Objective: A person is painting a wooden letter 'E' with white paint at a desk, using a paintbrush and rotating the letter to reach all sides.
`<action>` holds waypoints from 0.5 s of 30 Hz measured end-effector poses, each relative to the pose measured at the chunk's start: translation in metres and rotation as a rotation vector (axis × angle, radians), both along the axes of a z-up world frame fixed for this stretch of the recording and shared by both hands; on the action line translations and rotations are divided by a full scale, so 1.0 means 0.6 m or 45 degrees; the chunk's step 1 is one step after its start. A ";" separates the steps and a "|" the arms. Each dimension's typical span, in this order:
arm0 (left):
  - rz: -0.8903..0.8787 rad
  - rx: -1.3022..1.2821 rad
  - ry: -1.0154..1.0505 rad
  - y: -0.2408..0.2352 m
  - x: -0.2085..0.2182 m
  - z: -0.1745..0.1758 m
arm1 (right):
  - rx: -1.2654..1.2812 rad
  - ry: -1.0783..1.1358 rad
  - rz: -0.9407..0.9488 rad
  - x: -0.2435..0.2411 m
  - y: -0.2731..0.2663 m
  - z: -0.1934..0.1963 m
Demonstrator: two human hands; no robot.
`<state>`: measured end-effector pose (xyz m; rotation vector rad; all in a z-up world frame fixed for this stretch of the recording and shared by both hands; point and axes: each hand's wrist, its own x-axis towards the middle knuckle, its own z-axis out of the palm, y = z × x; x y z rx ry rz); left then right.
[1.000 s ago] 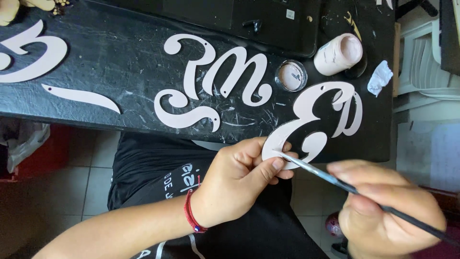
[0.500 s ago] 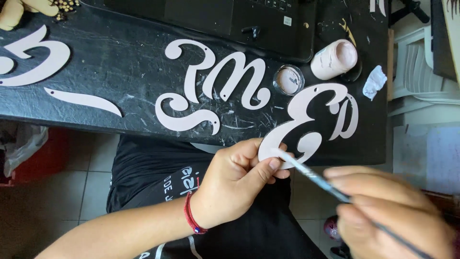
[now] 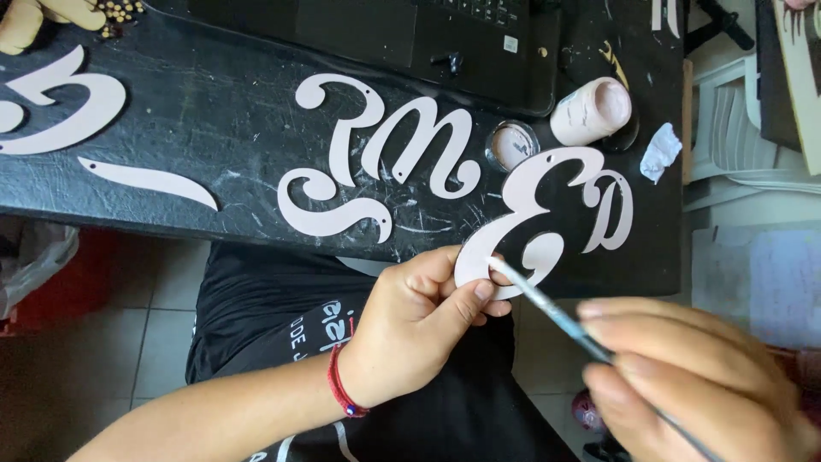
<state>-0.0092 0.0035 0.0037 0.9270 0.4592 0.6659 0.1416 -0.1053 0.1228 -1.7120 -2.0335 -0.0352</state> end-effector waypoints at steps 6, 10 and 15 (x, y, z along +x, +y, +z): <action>0.003 -0.007 -0.058 -0.006 -0.003 -0.002 | 0.408 -0.040 0.215 0.067 0.017 -0.048; -0.019 -0.160 -0.134 -0.008 -0.002 -0.006 | 0.537 0.002 0.066 0.067 0.000 -0.062; -0.019 -0.147 -0.139 -0.010 0.000 -0.008 | 0.303 -0.145 0.131 0.023 0.003 -0.017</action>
